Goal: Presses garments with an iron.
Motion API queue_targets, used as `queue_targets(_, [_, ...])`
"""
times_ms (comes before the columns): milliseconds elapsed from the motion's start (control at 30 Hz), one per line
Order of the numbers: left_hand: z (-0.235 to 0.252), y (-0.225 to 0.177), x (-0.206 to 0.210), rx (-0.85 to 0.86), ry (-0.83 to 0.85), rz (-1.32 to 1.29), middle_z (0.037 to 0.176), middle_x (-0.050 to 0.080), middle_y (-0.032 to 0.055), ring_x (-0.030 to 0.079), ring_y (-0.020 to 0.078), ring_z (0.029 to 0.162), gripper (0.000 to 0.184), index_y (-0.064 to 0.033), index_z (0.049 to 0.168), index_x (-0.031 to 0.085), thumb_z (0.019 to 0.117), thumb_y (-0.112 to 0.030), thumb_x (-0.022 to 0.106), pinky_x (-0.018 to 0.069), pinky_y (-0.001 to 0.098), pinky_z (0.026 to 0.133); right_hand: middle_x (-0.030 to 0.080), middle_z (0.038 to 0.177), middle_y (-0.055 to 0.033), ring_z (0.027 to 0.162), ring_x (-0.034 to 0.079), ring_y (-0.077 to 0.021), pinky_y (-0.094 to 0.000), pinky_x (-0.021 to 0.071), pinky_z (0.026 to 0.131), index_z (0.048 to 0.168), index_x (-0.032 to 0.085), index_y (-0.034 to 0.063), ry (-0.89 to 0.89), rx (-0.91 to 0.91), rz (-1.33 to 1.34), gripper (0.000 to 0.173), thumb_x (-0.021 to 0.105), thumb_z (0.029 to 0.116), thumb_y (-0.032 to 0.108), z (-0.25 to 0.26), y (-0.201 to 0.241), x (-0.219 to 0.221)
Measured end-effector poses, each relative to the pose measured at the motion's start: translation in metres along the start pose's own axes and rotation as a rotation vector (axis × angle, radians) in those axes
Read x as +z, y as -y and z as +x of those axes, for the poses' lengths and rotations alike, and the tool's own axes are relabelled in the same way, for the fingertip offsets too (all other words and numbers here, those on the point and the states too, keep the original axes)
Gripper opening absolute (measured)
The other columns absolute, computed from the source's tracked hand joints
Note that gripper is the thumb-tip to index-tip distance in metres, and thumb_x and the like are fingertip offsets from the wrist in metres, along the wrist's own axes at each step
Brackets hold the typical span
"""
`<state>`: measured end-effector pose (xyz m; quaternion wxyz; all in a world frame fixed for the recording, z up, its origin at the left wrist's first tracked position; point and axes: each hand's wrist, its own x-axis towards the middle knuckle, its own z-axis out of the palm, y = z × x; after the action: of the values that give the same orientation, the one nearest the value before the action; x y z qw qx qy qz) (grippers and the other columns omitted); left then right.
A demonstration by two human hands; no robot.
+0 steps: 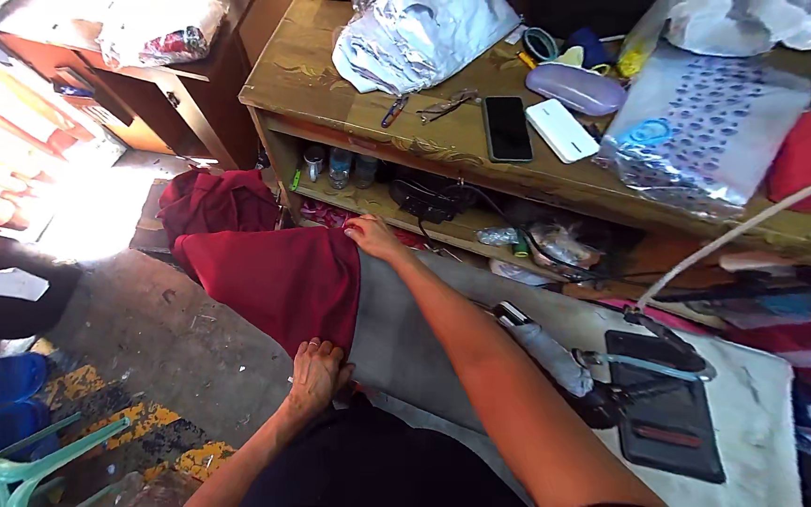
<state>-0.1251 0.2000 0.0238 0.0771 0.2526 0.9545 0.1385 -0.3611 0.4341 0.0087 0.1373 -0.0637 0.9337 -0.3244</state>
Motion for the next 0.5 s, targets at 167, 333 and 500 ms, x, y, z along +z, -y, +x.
queue_targets(167, [0.007, -0.001, -0.007, -0.127, 0.106, 0.048, 0.093, 0.074, 0.0129, 0.07, 0.0335, 0.097, 0.042, -0.0064, 0.094, 0.074, 0.0962, -0.045, 0.058, 0.0516, 0.0506, 0.086, 0.069, 0.115, -0.0237, 0.119, 0.061, -0.0444, -0.066, 0.0458, 0.098, 0.115, 0.07, 0.0026, -0.01, 0.105, -0.199, 0.026, 0.062, 0.1004, 0.022, 0.012, 0.02, -0.012])
queue_targets(333, [0.026, -0.023, -0.007, -0.112, 0.237, 0.026, 0.098, 0.074, 0.017, 0.07, 0.0338, 0.102, 0.028, -0.0008, 0.101, 0.071, 0.0981, -0.021, 0.052, 0.049, 0.0503, 0.091, 0.07, 0.112, -0.0265, 0.114, 0.063, -0.0472, -0.0706, 0.044, 0.093, 0.11, 0.071, 0.0019, -0.006, 0.373, -0.251, 0.03, 0.064, 0.0985, 0.029, -0.001, -0.024, -0.044])
queue_targets(500, [0.027, -0.021, -0.03, -0.316, 0.416, -0.034, 0.104, 0.073, 0.0186, 0.069, 0.036, 0.106, 0.042, -0.0021, 0.117, 0.066, 0.0995, -0.038, 0.052, 0.0486, 0.0536, 0.097, 0.07, 0.114, -0.023, 0.115, 0.064, -0.0427, -0.0665, 0.0453, 0.095, 0.113, 0.071, 0.0037, 0.003, 0.319, -0.236, 0.03, 0.06, 0.1019, 0.029, -0.014, -0.033, -0.036])
